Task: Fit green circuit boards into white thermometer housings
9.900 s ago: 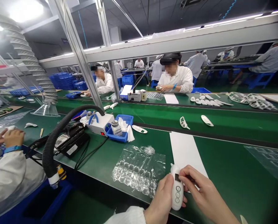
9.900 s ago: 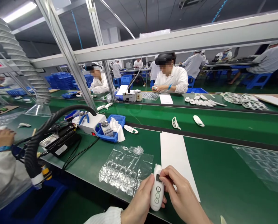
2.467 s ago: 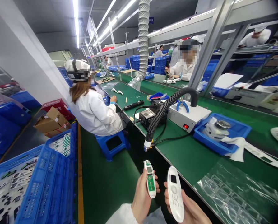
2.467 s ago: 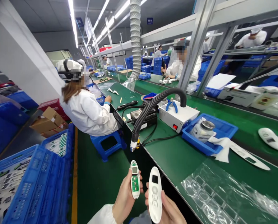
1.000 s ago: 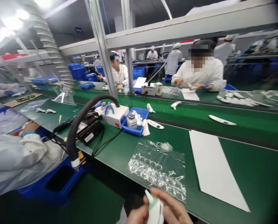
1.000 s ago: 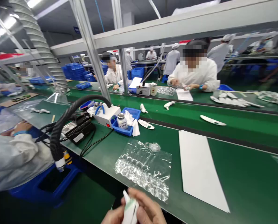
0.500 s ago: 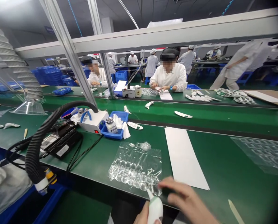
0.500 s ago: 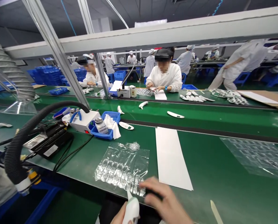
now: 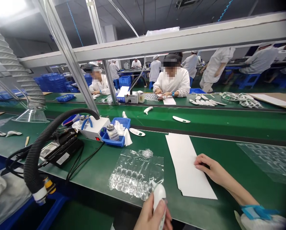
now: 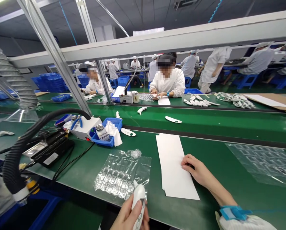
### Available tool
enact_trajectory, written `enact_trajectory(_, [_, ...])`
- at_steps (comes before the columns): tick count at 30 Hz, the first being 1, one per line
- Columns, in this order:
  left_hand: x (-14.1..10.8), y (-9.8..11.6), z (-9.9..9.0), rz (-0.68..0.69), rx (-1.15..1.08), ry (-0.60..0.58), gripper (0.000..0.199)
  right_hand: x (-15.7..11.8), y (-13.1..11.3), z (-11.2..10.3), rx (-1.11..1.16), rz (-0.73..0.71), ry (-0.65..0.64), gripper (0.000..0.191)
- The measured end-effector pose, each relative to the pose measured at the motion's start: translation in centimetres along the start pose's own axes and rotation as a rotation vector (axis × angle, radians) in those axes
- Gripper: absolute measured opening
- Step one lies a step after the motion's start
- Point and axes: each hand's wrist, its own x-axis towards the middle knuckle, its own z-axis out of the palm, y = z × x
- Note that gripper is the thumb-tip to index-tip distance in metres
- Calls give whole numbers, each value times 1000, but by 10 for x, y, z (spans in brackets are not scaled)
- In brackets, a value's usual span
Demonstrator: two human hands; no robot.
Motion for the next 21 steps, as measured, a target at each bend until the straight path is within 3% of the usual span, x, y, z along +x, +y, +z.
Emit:
enact_trajectory(4, [39,12,38,223,208,-235,54,5,-1,3,-13,-14,27,18])
enact_trajectory(6, [61,9,51,294,270,-189,48,3,1,6,-6,-17,77,19])
enact_trajectory(9, [85,2,61,299,300,-86,50,-4,3,7,29,37,238,22])
enact_trajectory(13, [87,4,63,220,169,-109,63,-16,-16,3,109,115,413,27])
enact_trajectory(16, [74,15,60,153,52,-142,73,-26,-62,11,235,126,312,34])
enact_trajectory(21, [55,25,51,92,-185,-148,76,-38,-143,36,417,47,-115,27])
